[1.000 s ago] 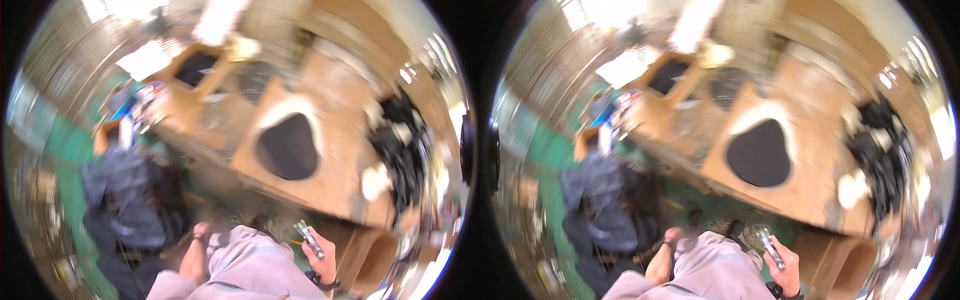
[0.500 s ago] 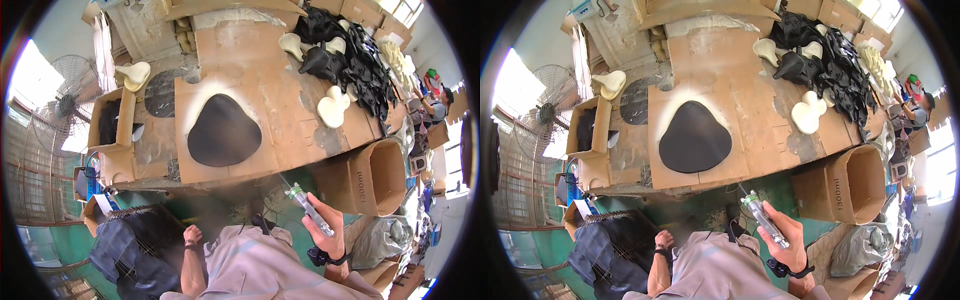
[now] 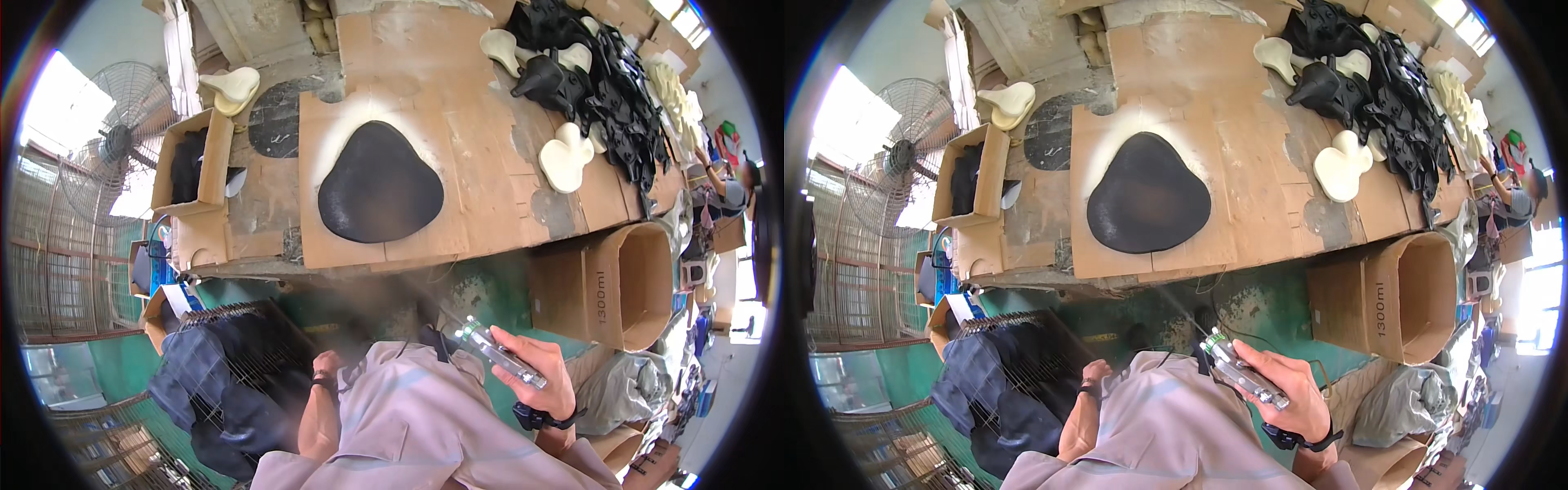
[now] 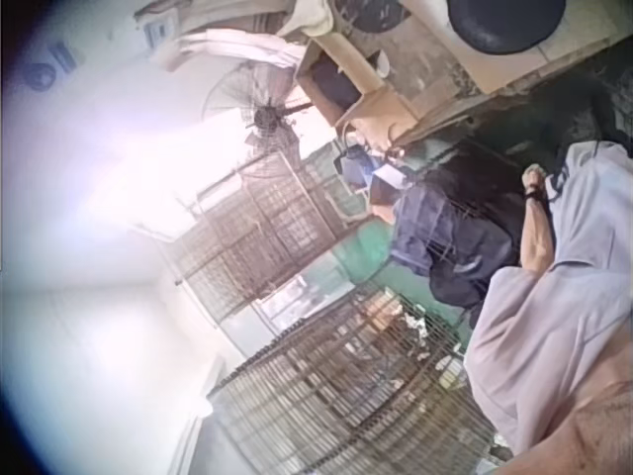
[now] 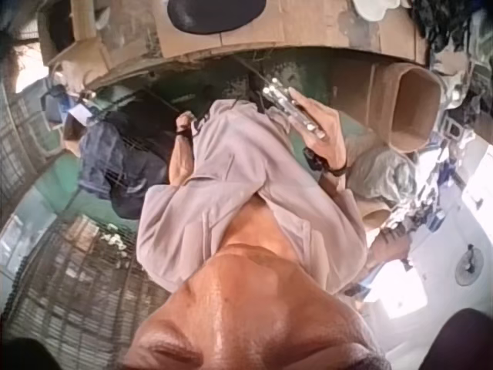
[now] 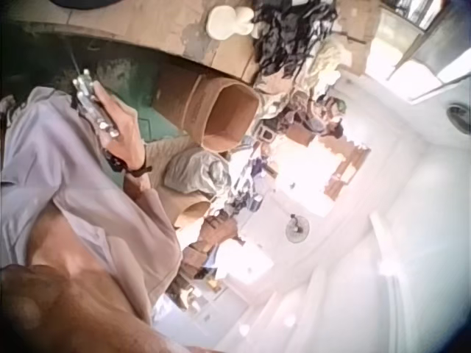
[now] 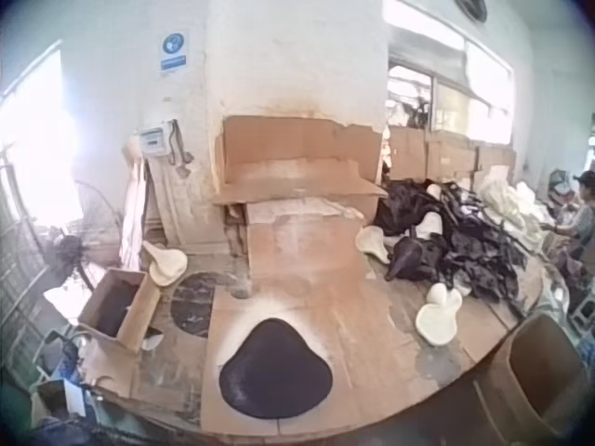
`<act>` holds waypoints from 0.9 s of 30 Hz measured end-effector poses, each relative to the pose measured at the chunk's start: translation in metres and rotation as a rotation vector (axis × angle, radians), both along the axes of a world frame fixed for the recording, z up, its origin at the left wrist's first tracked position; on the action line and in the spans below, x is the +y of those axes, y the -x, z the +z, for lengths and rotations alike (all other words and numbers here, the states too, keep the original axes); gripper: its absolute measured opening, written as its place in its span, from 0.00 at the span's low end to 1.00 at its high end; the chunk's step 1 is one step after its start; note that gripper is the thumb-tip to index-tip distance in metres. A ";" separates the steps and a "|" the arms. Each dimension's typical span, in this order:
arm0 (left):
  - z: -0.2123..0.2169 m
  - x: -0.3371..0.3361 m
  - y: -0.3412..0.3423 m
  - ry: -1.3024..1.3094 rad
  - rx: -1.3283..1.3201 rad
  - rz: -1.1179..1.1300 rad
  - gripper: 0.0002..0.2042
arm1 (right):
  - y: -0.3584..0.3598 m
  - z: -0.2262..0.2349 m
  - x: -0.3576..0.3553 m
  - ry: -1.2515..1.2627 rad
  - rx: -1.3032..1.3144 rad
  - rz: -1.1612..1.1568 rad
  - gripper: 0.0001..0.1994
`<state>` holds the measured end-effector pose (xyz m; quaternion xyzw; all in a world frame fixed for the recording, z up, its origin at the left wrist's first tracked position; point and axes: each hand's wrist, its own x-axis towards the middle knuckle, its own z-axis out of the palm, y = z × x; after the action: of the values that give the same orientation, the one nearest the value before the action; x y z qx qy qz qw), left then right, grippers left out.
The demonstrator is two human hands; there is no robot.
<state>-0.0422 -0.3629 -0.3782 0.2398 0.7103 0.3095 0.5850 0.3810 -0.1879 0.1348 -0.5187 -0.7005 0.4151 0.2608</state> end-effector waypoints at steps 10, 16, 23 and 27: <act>0.042 0.041 -0.011 0.249 -0.072 0.305 0.04 | -0.043 -0.012 -0.026 0.081 -0.008 -0.297 0.26; 0.066 0.076 -0.015 0.261 -0.255 0.391 0.02 | -0.045 -0.020 -0.026 -0.013 0.000 -0.460 0.25; 0.064 0.085 -0.023 0.290 -0.158 0.408 0.01 | -0.017 -0.021 0.014 -0.164 0.070 -0.353 0.25; 0.048 0.054 -0.006 0.268 -0.323 0.420 0.01 | -0.004 -0.015 0.025 -0.180 0.045 -0.316 0.25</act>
<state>-0.0366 -0.3088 -0.3303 -0.0440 0.6767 0.3615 0.6398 0.3854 -0.1630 0.1200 -0.5875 -0.6386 0.3158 0.3837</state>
